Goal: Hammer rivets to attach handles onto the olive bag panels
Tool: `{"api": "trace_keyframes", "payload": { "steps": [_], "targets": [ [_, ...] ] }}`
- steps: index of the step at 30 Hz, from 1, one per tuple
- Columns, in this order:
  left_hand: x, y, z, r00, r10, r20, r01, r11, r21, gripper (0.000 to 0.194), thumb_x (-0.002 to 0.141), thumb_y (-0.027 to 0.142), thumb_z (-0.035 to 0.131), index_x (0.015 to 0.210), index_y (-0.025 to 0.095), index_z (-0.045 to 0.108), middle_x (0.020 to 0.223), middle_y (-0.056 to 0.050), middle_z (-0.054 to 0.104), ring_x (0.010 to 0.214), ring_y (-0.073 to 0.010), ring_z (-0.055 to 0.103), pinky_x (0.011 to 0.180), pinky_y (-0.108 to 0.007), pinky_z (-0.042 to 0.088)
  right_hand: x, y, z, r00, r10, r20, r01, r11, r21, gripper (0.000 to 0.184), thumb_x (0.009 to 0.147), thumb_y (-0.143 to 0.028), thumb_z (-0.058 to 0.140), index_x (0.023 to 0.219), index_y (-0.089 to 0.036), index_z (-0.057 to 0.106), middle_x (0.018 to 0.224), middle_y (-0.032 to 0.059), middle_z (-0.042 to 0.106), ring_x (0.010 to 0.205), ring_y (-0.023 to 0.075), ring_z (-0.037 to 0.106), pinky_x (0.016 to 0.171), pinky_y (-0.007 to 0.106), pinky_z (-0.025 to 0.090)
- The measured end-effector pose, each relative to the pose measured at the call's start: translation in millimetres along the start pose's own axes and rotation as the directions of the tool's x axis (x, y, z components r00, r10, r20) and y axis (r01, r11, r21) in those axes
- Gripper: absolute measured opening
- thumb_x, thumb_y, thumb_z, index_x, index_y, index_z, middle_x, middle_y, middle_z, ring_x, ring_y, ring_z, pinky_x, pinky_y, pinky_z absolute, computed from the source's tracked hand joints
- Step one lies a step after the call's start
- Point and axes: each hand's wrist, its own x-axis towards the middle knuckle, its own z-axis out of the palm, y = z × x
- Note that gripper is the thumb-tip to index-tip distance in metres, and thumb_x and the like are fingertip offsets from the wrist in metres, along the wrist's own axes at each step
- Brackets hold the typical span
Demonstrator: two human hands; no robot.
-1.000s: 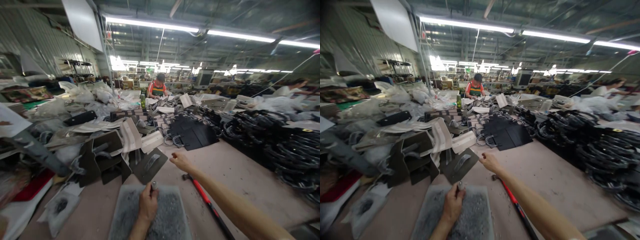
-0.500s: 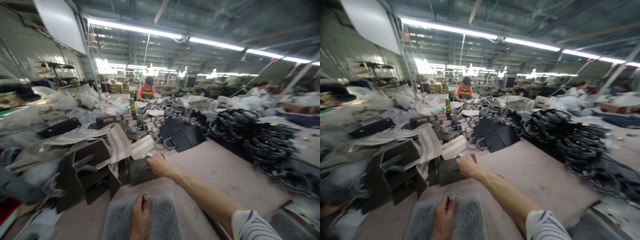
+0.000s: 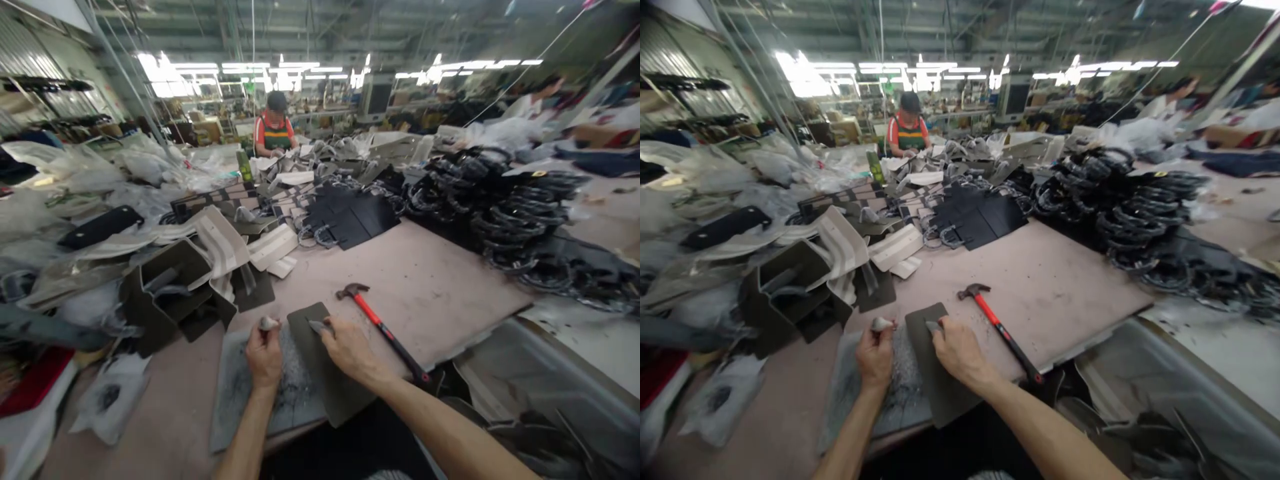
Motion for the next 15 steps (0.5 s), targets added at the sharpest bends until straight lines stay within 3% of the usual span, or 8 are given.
{"api": "trace_keyframes", "payload": {
  "steps": [5, 10, 15],
  "targets": [
    [-3, 12, 22.6, 0.980, -0.003, 0.197, 0.048, 0.973, -0.227, 0.034, 0.080, 0.040, 0.069, 0.103, 0.014, 0.066, 0.093, -0.008, 0.076, 0.086, -0.0194, 0.071, 0.083, -0.030, 0.055, -22, 13, 29, 0.995, 0.068, 0.071, -0.082, 0.975, 0.204, 0.036, 0.093, -0.035, 0.045, 0.114, -0.014, 0.066, 0.100, 0.0132, 0.073, 0.097, 0.0226, 0.067, 0.084, 0.029, 0.045],
    [0, 4, 56.8, 0.936, -0.056, 0.348, 0.175, 0.931, -0.321, 0.039, 0.077, 0.043, 0.072, 0.102, 0.014, 0.064, 0.094, -0.009, 0.075, 0.085, -0.0189, 0.071, 0.080, -0.030, 0.056, -28, 13, 27, 0.988, 0.096, 0.119, -0.126, 0.951, 0.282, 0.036, 0.092, -0.040, 0.048, 0.110, -0.014, 0.066, 0.099, 0.0116, 0.073, 0.094, 0.0216, 0.066, 0.082, 0.029, 0.045],
    [-1, -7, 62.7, 0.907, -0.046, 0.418, 0.179, 0.942, -0.284, 0.032, 0.078, 0.040, 0.072, 0.097, 0.015, 0.065, 0.091, -0.008, 0.075, 0.086, -0.0185, 0.071, 0.082, -0.030, 0.055, -37, 17, 22, 0.988, 0.083, 0.129, -0.123, 0.933, 0.339, 0.043, 0.093, -0.050, 0.045, 0.114, -0.017, 0.062, 0.100, 0.0088, 0.071, 0.092, 0.0212, 0.066, 0.080, 0.030, 0.046]
  ]
}}
